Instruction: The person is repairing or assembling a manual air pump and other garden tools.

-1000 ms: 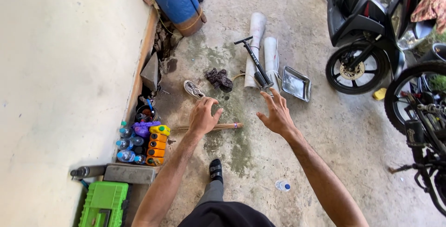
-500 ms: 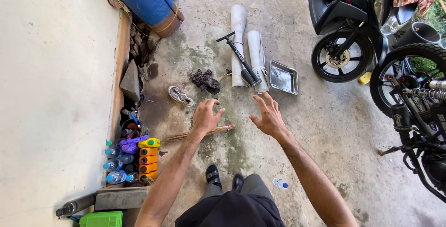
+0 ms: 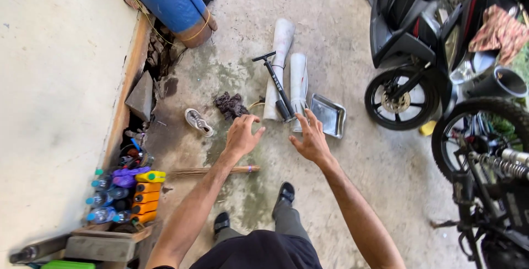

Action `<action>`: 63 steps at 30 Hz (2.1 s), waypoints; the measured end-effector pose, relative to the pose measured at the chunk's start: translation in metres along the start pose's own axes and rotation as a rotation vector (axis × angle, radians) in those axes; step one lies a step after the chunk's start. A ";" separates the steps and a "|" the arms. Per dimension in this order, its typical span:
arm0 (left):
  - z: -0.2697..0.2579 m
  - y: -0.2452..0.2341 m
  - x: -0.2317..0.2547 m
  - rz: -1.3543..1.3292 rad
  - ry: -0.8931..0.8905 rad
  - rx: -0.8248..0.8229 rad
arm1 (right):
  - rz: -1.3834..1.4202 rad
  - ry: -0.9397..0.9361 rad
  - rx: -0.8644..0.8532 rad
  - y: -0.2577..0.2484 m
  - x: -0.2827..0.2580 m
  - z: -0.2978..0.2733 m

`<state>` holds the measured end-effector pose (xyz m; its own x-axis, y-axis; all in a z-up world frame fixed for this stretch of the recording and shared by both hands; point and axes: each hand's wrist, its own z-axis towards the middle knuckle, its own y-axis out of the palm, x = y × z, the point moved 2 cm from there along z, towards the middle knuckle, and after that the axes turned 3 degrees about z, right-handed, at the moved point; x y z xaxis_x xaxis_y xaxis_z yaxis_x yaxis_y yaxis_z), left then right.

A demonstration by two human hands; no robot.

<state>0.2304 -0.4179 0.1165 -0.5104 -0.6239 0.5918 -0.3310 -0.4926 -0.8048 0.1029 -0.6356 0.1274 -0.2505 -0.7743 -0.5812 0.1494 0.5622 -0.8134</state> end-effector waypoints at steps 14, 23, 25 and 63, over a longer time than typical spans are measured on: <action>0.093 0.087 0.053 0.034 -0.234 0.027 | 0.009 -0.003 -0.232 -0.076 0.134 0.107; 0.121 0.096 0.033 0.064 -0.339 0.081 | 0.037 -0.055 -0.252 -0.079 0.169 0.153; 0.130 0.095 0.029 0.084 -0.345 0.096 | 0.041 -0.069 -0.254 -0.076 0.175 0.164; 0.311 0.403 -0.192 -0.188 -1.018 -0.098 | -0.059 0.021 -0.639 0.195 0.417 0.443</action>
<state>0.4418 -0.6848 -0.3078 0.4526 -0.7815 0.4296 -0.4222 -0.6121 -0.6687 0.4514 -0.9776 -0.2845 -0.2608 -0.8068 -0.5302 -0.4633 0.5864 -0.6644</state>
